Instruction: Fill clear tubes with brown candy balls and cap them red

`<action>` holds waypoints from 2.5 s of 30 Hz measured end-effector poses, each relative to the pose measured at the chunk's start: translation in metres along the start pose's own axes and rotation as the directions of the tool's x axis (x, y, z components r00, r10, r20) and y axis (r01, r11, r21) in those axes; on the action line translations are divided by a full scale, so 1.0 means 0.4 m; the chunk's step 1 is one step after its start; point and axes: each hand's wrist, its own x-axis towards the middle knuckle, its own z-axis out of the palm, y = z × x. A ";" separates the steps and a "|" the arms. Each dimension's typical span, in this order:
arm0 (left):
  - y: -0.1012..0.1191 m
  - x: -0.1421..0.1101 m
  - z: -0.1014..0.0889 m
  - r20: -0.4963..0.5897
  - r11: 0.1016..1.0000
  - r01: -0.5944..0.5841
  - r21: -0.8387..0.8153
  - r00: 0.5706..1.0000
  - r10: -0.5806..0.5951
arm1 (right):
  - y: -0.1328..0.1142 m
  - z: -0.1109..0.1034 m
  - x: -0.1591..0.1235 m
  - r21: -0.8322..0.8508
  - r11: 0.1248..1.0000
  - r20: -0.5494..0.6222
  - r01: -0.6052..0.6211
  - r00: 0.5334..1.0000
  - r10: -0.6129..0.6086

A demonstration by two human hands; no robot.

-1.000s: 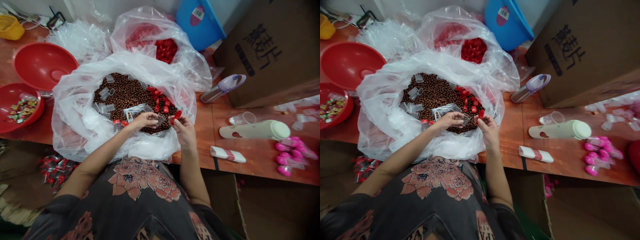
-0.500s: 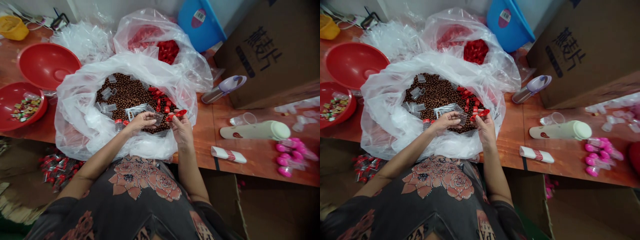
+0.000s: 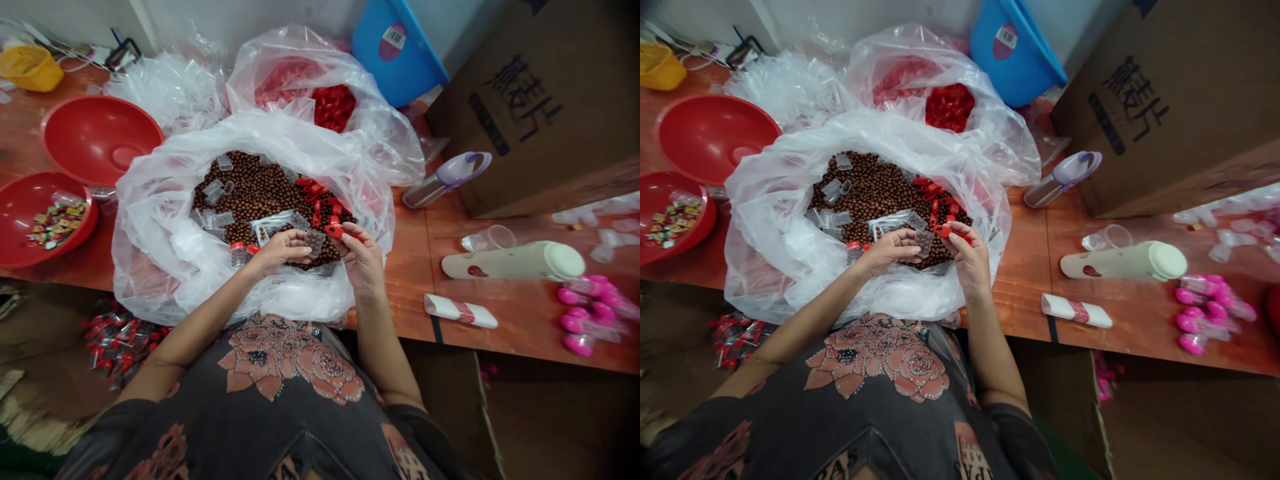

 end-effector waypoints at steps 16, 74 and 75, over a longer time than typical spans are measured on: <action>-0.003 -0.026 -0.014 -0.033 0.937 -0.155 0.313 0.984 0.174 | -0.001 -0.015 -0.015 -0.591 0.754 0.315 0.287 0.943 -0.112; -0.062 -0.036 0.040 -0.078 0.989 0.065 -0.132 0.994 -0.076 | 0.050 0.057 -0.086 -0.662 0.489 0.587 0.567 0.799 -0.131; -0.059 -0.036 0.040 -0.068 0.983 0.085 -0.161 0.993 -0.097 | 0.048 0.057 -0.089 -0.670 0.407 0.629 0.621 0.766 -0.133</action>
